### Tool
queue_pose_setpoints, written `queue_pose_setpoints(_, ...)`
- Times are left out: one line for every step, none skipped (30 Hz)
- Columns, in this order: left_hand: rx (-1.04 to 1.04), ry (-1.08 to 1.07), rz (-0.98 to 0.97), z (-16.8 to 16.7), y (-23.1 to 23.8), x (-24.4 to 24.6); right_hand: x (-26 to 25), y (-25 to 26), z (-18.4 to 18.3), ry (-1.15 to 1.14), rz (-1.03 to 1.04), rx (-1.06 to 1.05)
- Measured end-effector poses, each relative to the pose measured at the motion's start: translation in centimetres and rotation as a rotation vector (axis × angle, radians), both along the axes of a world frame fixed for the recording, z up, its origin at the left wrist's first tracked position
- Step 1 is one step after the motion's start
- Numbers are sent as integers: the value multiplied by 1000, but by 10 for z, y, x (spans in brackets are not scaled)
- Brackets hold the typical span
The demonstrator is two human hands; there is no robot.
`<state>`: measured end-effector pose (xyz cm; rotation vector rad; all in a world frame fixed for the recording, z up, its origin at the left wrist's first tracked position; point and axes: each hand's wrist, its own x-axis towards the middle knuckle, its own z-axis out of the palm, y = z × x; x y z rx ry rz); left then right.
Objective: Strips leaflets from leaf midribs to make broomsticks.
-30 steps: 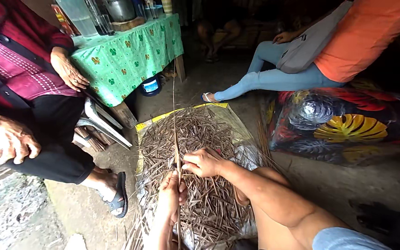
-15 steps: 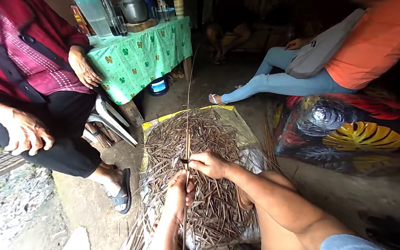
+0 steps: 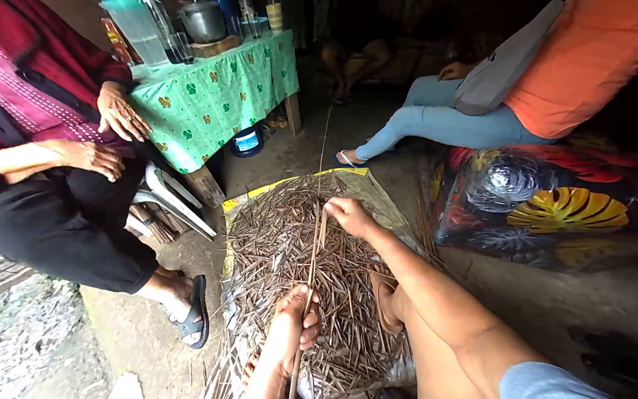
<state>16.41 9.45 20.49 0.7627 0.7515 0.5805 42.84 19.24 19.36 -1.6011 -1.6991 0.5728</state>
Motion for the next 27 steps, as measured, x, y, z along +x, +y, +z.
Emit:
queue_pose_setpoints(9, -1, -13, 0, -1, -2, 7, 1, 1, 39, -68, 1)
queue_pose_setpoints(14, -4, -16, 0, -1, -3, 13, 1, 2, 74, -116, 9)
queue_pose_setpoints(12, -9, -9, 0, 0, -4, 15, 2, 3, 113, -139, 20)
queue_pose_setpoints(4, -11, 0, 0, 2, -4, 13, 3, 3, 159, -129, 26)
queue_pose_setpoints(-8, -13, 11, 0, 3, -3, 7, 1, 3, 225, -88, 16)
queue_pose_setpoints(-26, -20, 23, -1, 4, -2, -2, -2, 4, 308, -38, -14)
queue_pose_setpoints(-45, -36, 36, -2, 6, -1, -13, -7, 5, 408, 12, -66)
queue_pose_setpoints(-61, -61, 48, -2, 7, 0, -23, -13, 7, 528, 59, -127)
queue_pose_setpoints(-78, -93, 55, -2, 9, 1, -32, -19, 9, 646, 104, -208)
queue_pose_setpoints(-90, -125, 50, -3, 10, 2, -38, -24, 10, 737, 152, -299)
queue_pose_setpoints(-99, -149, 36, -4, 12, 2, -42, -28, 10, 795, 202, -383)
queue_pose_setpoints(-104, -165, 24, -5, 13, 2, -46, -31, 9, 833, 246, -440)
queue_pose_setpoints(-109, -171, 24, -6, 13, 3, -48, -32, 8, 861, 281, -472)
queue_pose_setpoints(-108, -157, 29, -6, 13, 4, -50, -33, 8, 874, 297, -479)
queue_pose_setpoints(-95, -123, 37, -6, 13, 4, -51, -33, 9, 869, 285, -464)
queue_pose_setpoints(-64, -69, 51, -6, 12, 5, -51, -32, 11, 850, 243, -431)
queue_pose_setpoints(-16, 1, 60, -7, 10, 5, -49, -30, 12, 822, 180, -388)
queue_pose_setpoints(37, 67, 60, -7, 9, 5, -46, -27, 13, 783, 119, -347)
queue_pose_setpoints(79, 114, 60, -9, 8, 5, -43, -25, 13, 755, 72, -313)
queue_pose_setpoints(103, 148, 66, -9, 8, 5, -40, -24, 14, 734, 46, -298)
queue_pose_setpoints(111, 172, 82, -10, 8, 6, -39, -25, 15, 709, 40, -294)
queue_pose_setpoints(117, 196, 110, -9, 9, 8, -40, -27, 16, 659, 58, -292)
queue_pose_setpoints(120, 225, 144, -8, 11, 10, -42, -31, 19, 577, 105, -289)
queue_pose_setpoints(127, 253, 176, -7, 12, 11, -45, -35, 20, 481, 179, -294)
queue_pose_setpoints(130, 270, 202, -7, 14, 13, -49, -41, 21, 374, 278, -304)
queue_pose_setpoints(129, 276, 223, -7, 16, 14, -53, -46, 21, 266, 385, -300)
queue_pose_setpoints(126, 274, 242, -8, 18, 15, -59, -51, 20, 167, 482, -280)
